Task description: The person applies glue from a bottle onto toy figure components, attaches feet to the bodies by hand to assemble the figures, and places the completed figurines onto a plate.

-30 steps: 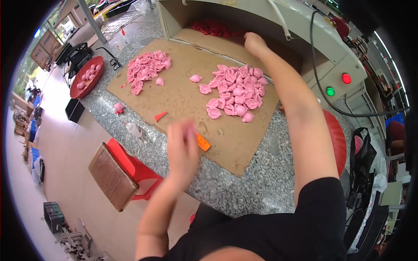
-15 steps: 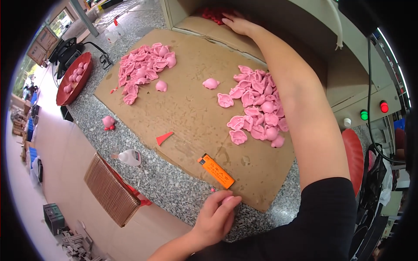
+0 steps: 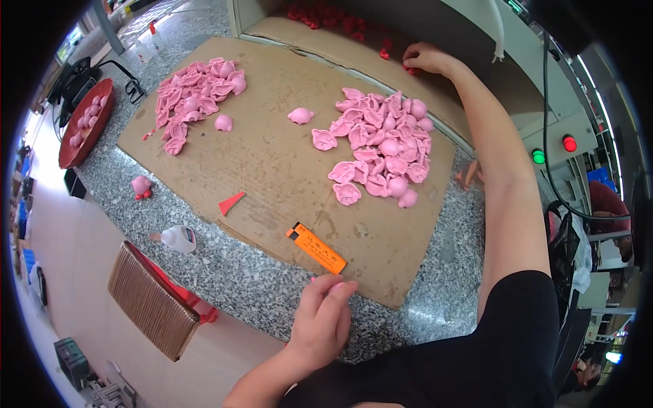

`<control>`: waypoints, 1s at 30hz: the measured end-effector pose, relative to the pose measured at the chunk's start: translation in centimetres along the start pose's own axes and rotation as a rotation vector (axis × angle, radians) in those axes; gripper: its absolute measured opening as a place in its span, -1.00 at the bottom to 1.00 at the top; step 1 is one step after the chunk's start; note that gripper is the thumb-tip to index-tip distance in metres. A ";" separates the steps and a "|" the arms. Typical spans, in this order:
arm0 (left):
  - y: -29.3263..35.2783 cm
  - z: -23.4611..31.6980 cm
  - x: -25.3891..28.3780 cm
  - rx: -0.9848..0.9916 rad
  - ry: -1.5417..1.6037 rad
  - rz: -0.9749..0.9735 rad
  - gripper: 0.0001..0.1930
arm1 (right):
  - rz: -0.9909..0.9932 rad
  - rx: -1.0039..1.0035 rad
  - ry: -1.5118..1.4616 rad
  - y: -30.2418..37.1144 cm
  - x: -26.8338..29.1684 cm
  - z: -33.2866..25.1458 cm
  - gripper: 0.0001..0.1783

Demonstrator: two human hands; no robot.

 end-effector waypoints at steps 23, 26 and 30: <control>0.5 0.7 -0.4 -0.063 -0.016 0.229 -0.80 | 0.748 -0.402 -0.023 9.8 -1.0 0.8 -0.55; 0.7 1.2 -0.2 -0.123 -0.018 0.230 -0.81 | 0.644 -0.441 -0.484 12.5 0.3 -1.3 -0.58; 0.7 -1.2 0.1 0.030 0.254 0.252 -0.80 | 0.455 -0.101 -1.251 20.1 1.2 -11.1 -0.72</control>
Point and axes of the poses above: each hand's wrist, its own y-axis away from the middle knuckle, its own x-axis out of the back of the hand, z = x × y, the point moved 6 cm from there along -y, towards the middle knuckle, and after that the axes turned 13 degrees about y, right-handed, at the moved point
